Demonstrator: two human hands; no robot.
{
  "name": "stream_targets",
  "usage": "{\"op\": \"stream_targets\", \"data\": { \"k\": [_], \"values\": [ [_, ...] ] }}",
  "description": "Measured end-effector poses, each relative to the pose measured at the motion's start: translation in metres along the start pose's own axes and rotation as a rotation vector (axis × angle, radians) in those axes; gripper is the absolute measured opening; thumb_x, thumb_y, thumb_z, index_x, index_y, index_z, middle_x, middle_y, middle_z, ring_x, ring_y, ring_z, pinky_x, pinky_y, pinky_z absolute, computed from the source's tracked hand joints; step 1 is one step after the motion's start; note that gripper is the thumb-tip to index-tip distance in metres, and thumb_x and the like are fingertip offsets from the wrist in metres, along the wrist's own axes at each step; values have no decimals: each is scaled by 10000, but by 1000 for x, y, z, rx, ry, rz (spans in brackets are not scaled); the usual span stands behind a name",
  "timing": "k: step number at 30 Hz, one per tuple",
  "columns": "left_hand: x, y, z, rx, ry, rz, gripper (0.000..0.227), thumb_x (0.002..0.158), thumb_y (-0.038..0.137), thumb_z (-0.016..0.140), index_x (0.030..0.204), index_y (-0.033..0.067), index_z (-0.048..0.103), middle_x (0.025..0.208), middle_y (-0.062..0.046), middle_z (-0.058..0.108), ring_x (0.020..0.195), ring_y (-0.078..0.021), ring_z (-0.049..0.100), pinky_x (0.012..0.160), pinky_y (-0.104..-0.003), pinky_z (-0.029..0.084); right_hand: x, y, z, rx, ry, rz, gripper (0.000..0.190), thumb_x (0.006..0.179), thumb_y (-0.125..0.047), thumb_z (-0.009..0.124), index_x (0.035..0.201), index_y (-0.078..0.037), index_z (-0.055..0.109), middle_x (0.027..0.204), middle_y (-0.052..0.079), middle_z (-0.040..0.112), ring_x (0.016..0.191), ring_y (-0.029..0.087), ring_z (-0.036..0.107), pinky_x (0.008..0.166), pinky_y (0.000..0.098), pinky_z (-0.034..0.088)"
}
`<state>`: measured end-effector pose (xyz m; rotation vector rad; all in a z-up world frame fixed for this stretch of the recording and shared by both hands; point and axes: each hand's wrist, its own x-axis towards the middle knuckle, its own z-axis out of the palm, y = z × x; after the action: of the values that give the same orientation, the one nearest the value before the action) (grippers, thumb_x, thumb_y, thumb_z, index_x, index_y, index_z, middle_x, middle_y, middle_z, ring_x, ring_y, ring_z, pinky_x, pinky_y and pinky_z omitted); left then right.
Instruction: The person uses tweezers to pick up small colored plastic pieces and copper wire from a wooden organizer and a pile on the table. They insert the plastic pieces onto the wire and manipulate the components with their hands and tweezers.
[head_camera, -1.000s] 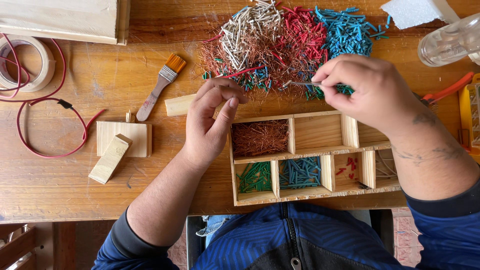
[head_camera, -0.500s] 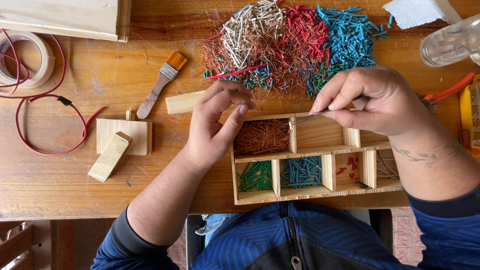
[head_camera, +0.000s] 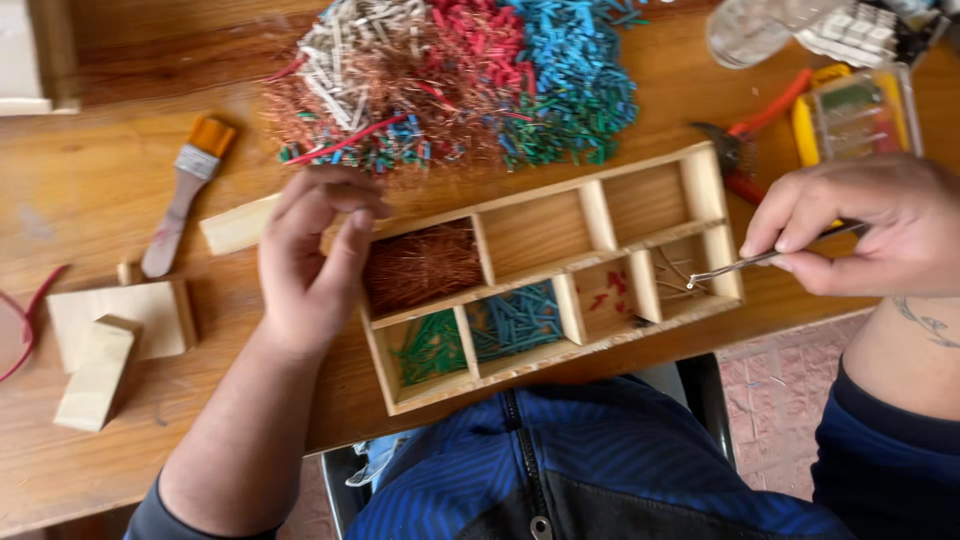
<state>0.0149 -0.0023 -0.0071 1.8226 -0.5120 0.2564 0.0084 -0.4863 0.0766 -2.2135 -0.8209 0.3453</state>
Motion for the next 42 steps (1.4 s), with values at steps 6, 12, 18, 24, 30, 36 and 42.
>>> {"op": "stream_targets", "data": {
  "k": [6,12,18,24,30,36,42],
  "values": [
    [-4,-15,8,-36,17,-42,325,1164,256,542,1021,17,709,1106,-158,672,1090,-268,649,1036,-406,510,-38,17,5,-71,-74,279,84,862,-99,800,925,-140,763,1026,-33,852,914,75,834,870,221,656],
    [2,-6,9,-156,-129,-16,354,1145,324,499,1029,35,667,1111,-189,737,1059,-295,730,1013,-423,560,14,44,43,281,450,18,83,1160,-12,612,1201,-44,548,1160,117,670,955,118,670,887,221,587],
    [-5,-12,6,-299,-208,-143,290,1129,269,509,1116,23,662,1253,-219,770,1196,-309,762,1075,-407,589,68,56,82,597,591,220,114,1156,27,588,1169,-65,521,1096,136,700,1083,272,793,977,313,659],
    [-16,-25,2,-449,-166,-137,397,1131,367,519,1030,19,682,1028,-166,771,1021,-297,774,962,-395,633,47,29,108,652,761,252,152,1105,-121,630,1150,-124,485,967,161,683,808,228,719,738,266,553],
    [-5,-27,-8,-577,-228,-158,452,1102,440,549,941,47,706,902,-137,770,895,-282,782,883,-388,647,33,25,125,718,817,208,136,1089,-84,623,1149,-110,504,1025,112,641,806,256,695,780,343,604],
    [1,-32,-20,-596,-362,-185,434,1100,424,573,917,52,700,878,-132,753,818,-243,749,803,-334,593,50,21,121,767,762,316,177,1111,-117,594,1258,-126,494,984,151,686,774,226,656,740,299,554],
    [7,-22,-26,-526,-481,-166,451,1112,406,531,925,52,740,891,-78,748,815,-201,718,789,-308,551,59,18,110,533,508,387,303,1116,-84,562,1405,-11,508,1131,196,722,811,217,713,736,264,535]
  ]
}}
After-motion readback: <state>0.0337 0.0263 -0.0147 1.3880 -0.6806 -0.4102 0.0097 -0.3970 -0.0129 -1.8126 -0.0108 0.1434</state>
